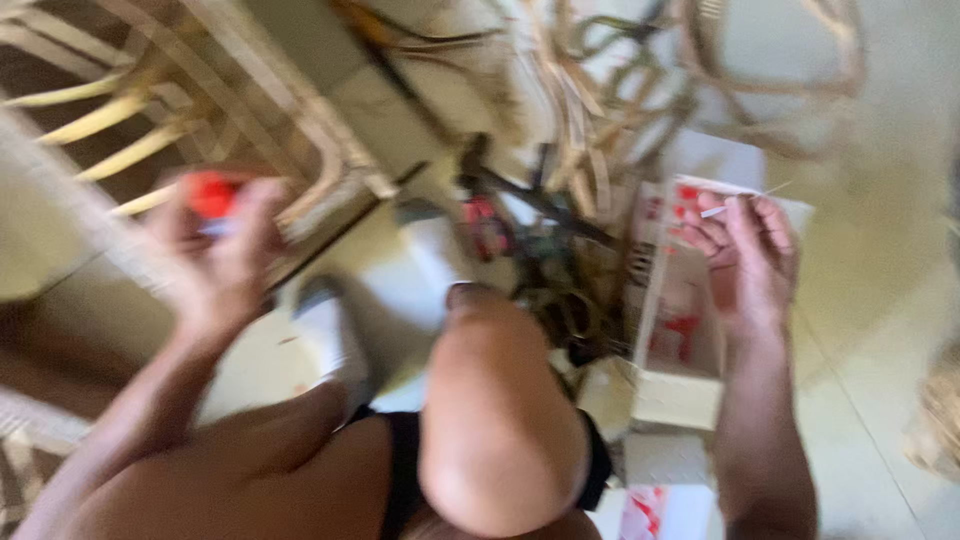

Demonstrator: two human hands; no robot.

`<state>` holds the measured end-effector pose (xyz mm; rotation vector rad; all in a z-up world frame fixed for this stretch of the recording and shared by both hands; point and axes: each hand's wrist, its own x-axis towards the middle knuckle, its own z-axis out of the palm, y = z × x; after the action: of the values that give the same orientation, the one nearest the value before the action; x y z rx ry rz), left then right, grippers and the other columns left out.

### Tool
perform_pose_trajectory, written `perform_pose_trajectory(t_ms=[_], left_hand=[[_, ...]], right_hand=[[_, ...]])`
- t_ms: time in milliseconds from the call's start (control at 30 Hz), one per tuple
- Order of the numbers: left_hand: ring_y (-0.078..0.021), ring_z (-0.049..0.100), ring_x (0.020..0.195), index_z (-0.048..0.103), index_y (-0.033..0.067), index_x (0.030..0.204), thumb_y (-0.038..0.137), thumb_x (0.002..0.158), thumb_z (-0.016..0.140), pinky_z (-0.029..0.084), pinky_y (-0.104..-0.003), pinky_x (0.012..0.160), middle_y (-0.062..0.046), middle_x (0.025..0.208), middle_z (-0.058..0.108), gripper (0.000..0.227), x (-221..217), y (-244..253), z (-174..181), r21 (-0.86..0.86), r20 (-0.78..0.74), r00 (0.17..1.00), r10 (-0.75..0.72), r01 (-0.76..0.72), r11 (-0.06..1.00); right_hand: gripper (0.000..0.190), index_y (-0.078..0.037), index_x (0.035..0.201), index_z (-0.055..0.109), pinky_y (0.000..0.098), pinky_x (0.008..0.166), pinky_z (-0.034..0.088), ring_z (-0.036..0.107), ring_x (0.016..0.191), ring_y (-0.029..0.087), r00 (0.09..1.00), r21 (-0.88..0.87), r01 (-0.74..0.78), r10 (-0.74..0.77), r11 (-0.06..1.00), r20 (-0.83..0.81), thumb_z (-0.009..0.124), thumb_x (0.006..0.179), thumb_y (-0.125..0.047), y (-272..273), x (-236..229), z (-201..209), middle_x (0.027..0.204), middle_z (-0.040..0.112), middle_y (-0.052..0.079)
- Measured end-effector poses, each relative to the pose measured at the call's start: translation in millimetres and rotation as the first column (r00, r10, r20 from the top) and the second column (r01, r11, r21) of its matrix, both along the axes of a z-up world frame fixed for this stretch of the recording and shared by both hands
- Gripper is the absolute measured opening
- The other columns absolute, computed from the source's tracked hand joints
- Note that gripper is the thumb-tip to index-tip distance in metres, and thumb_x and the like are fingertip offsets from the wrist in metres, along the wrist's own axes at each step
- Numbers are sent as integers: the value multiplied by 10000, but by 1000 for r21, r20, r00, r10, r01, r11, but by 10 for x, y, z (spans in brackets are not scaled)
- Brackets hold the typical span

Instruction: The person assembles a rectangular woven basket by inserting curved bamboo strips into a wooden mold. They use a hammer to tap the strips into place, apply glue to the joints, and adjust the frame to ensure alignment.

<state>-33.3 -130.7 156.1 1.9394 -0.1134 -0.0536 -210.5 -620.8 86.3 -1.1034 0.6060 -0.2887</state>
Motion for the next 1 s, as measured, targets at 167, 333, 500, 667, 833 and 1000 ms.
perform_pose_trajectory(t_ms=[167,333,500,667,833,1000], left_hand=[[-83,659,856,746,59,1137,172,956,835,541,-242,746,-14,992,732,232,-111,26,7,-28,149,949,-279,286,958],[-57,606,884,717,52,1204,218,910,861,529,-248,800,-14,1097,731,367,-133,119,3,-283,60,948,-313,317,905],[-71,594,857,705,37,1284,241,887,881,525,-249,790,-14,938,657,480,-93,262,14,-275,65,971,-228,237,932],[-118,614,908,664,17,1270,272,913,848,517,-278,833,-59,1005,658,476,-84,387,-40,-225,190,971,-148,190,956],[-131,597,778,703,39,1198,293,879,881,518,-294,726,-42,879,641,445,-54,372,-57,-67,225,973,-41,58,996],[-151,585,758,698,32,1233,281,867,891,519,-306,718,-46,846,610,483,-42,320,-92,3,264,964,30,-32,999]], right_hand=[[33,-8,1183,593,342,966,604,721,985,207,823,-386,-405,514,829,241,565,1200,-9,1368,1047,752,1063,718,144],[76,20,1163,586,316,953,603,709,1063,190,541,-434,-674,800,597,260,589,1088,28,2543,1770,1052,1140,706,169],[101,35,1190,616,268,883,628,731,1028,146,458,-408,-755,859,512,231,625,1096,-2,3066,2116,1262,1124,743,154],[106,51,1180,644,238,882,632,742,997,130,431,-565,-676,876,473,216,671,1101,-16,3246,2197,1232,1090,749,139],[140,66,1181,670,246,898,629,739,1010,129,462,-568,-669,867,479,186,684,1086,-35,3334,2201,1190,1123,759,142],[132,73,1184,675,218,857,611,718,977,104,463,-523,-699,866,488,188,669,1119,-42,3361,2178,1185,1106,759,145]])
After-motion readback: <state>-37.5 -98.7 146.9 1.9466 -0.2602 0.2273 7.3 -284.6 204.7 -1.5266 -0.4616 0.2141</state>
